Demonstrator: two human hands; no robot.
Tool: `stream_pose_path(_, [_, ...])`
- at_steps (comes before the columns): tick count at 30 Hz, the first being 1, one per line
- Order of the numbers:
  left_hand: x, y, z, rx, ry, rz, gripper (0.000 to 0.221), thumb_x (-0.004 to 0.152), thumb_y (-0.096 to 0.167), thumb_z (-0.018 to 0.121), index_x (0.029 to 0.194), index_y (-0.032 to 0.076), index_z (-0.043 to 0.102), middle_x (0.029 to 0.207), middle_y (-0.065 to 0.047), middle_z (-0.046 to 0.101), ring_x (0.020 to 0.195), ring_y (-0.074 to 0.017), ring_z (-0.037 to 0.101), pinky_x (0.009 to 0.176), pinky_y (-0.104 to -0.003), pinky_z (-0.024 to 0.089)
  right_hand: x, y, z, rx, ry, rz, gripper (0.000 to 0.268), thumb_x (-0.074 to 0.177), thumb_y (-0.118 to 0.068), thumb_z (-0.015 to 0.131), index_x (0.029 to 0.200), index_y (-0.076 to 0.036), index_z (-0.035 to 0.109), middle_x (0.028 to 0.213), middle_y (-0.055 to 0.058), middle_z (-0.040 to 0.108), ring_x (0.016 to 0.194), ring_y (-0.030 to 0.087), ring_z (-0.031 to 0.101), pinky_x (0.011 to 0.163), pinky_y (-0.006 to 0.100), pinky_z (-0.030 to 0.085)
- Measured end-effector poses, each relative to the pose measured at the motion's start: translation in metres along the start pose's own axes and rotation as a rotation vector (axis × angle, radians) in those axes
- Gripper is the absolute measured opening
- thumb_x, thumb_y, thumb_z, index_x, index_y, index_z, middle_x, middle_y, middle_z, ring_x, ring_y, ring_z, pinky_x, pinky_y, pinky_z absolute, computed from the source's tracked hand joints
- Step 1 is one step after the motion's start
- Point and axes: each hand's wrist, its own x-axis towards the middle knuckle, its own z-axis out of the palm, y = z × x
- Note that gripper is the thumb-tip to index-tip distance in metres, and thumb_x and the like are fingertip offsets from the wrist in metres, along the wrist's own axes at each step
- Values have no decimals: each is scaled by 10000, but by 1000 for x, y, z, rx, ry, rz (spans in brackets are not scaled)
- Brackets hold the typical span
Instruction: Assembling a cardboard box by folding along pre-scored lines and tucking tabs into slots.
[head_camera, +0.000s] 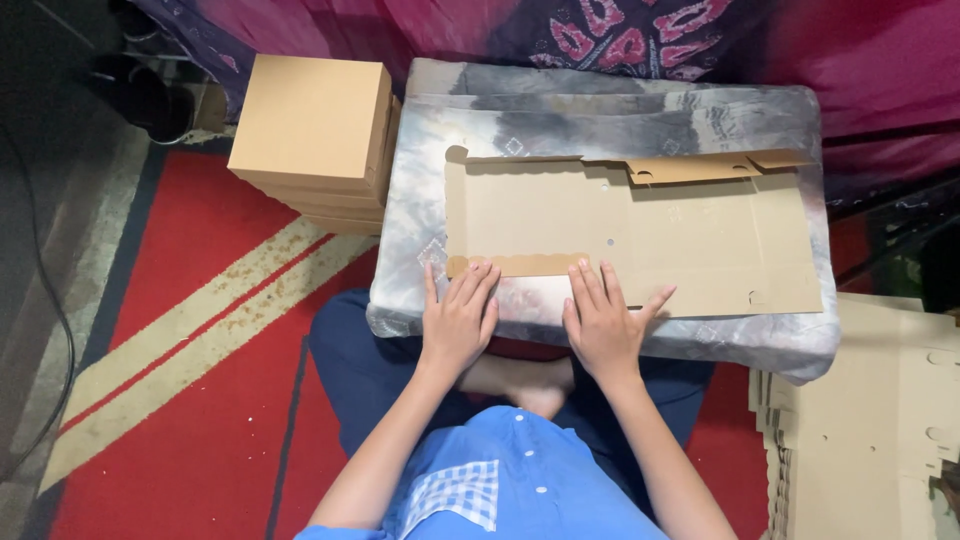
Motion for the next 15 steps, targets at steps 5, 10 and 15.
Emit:
stream_pose_path(5, [0,2,7,-12,18,-6,425,996,335,520,1360,156,644,1359,-25,652,1278,-184,578,1224,-636,158,-2,0,8,58,-7,-9,431,993,-331,512,1380,-190,639,1445,10,639,1404,174,511,1051,881,47])
stream_pose_path(10, [9,21,16,-50,6,22,425,1010,337,505,1353,134,651,1345,-45,660,1268,-196,589,1233,-608,182,6,-21,7,163,-24,-43,446,1002,-345,502,1395,-171,623,1428,31,636,1373,170,526,1078,864,14])
stream_pose_path(15, [15,24,21,-115,13,97,388,988,266,539,1329,127,662,1319,-42,660,1204,-200,618,1200,-520,319,9,-34,7,181,-17,-61,424,993,-317,499,1381,-201,625,1425,-5,630,1357,139,533,1084,853,21])
